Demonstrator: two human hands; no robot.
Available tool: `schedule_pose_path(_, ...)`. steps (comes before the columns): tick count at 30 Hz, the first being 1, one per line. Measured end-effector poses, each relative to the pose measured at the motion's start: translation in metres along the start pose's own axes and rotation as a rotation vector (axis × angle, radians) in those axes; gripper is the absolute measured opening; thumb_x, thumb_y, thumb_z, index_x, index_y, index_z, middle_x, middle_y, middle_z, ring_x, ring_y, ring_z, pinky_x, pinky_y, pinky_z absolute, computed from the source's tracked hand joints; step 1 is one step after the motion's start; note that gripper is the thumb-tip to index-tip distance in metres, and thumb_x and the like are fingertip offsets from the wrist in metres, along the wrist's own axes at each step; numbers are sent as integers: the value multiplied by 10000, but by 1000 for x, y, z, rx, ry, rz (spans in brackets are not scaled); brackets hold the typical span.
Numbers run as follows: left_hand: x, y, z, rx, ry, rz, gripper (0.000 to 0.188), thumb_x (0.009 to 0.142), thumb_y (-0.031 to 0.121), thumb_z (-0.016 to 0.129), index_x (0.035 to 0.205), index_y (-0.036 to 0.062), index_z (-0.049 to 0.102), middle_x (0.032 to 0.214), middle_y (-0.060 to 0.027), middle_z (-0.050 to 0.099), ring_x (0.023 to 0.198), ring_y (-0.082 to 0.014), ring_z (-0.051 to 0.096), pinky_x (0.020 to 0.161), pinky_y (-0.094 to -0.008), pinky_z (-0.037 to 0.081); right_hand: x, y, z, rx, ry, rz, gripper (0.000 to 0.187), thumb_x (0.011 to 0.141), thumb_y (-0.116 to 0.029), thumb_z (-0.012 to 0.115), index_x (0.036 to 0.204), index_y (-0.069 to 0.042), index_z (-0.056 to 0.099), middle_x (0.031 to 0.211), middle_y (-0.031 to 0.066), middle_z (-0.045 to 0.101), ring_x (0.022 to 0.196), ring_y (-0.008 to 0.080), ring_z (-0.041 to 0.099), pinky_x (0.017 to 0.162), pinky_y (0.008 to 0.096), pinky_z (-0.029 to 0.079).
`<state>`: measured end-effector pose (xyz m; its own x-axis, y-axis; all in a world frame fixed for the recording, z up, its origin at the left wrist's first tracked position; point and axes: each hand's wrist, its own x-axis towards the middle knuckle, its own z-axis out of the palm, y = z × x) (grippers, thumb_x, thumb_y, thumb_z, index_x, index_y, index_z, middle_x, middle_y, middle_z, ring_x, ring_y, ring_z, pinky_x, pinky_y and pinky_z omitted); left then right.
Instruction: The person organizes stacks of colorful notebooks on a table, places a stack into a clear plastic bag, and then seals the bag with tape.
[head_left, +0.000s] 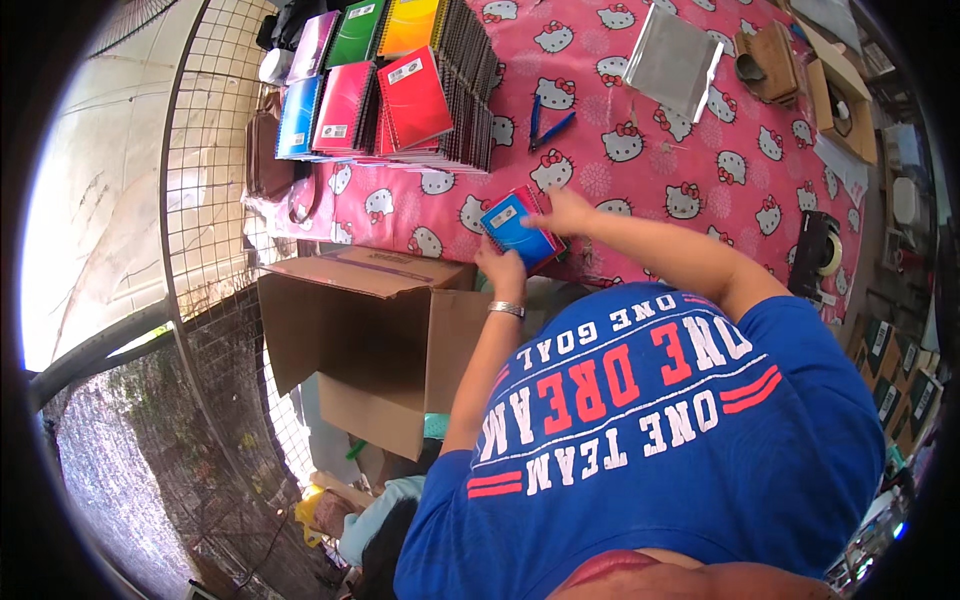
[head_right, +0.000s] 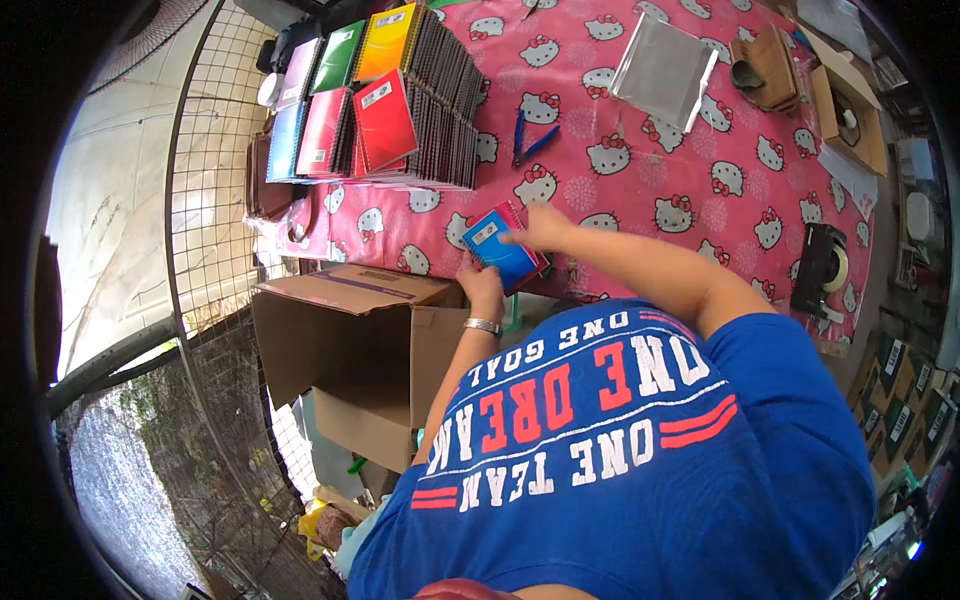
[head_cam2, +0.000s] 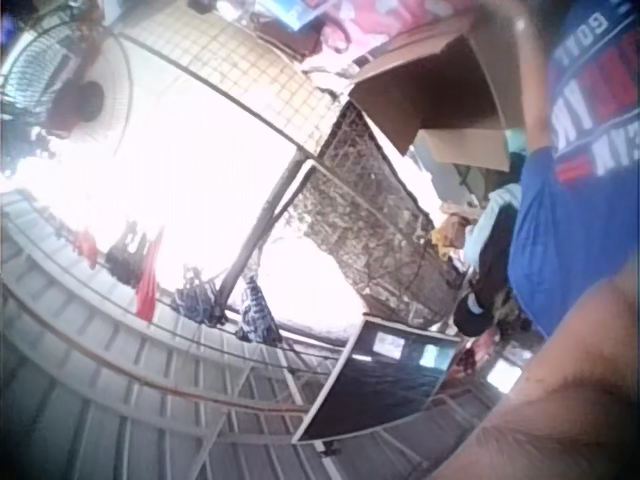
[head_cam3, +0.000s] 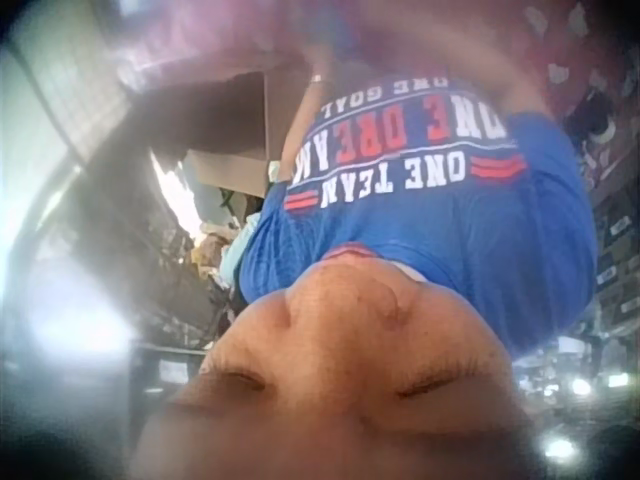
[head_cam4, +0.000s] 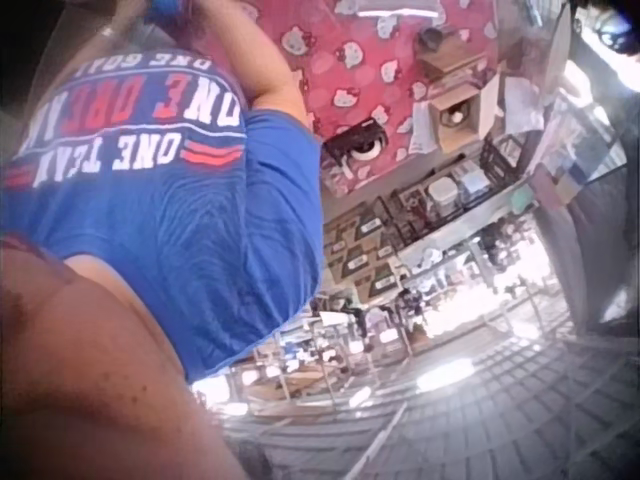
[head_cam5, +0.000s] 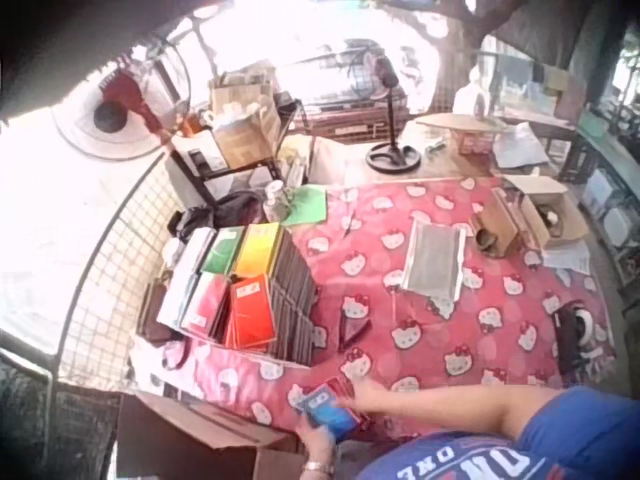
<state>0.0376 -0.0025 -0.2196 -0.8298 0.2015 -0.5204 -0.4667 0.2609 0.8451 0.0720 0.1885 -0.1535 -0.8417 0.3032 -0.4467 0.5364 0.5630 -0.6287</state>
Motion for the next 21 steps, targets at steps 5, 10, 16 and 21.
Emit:
schedule_pose_path(5,-40,18,26,716,-120,108,698,765,142,622,1405,5,378,1493,-311,121,1393,-418,153,1140,-434,155,4,36,26,169,-69,134,518,673,-182,748,1125,-21,553,1033,220,627,944,346,622,825,414,493)
schedule_pose_path(10,-34,8,2,595,-99,54,658,789,155,617,1397,24,401,1510,-307,76,1406,-426,120,1146,-408,152,15,67,-11,963,-85,442,419,694,-91,638,1099,-25,551,936,113,625,805,224,615,734,363,511)
schedule_pose_path(16,-44,7,-4,843,-309,167,635,837,161,566,1415,7,353,1500,-342,19,1405,-449,100,1150,-417,145,-36,118,-88,1055,-47,368,347,761,-111,577,1099,-31,569,948,85,635,804,189,628,714,363,535)
schedule_pose_path(21,-53,4,-1,917,-353,158,676,841,198,579,1423,-19,313,1474,-389,-4,1393,-487,87,1144,-441,156,-74,175,-54,1009,-36,501,368,805,-111,599,1165,-41,577,1040,87,648,894,203,644,784,375,545)
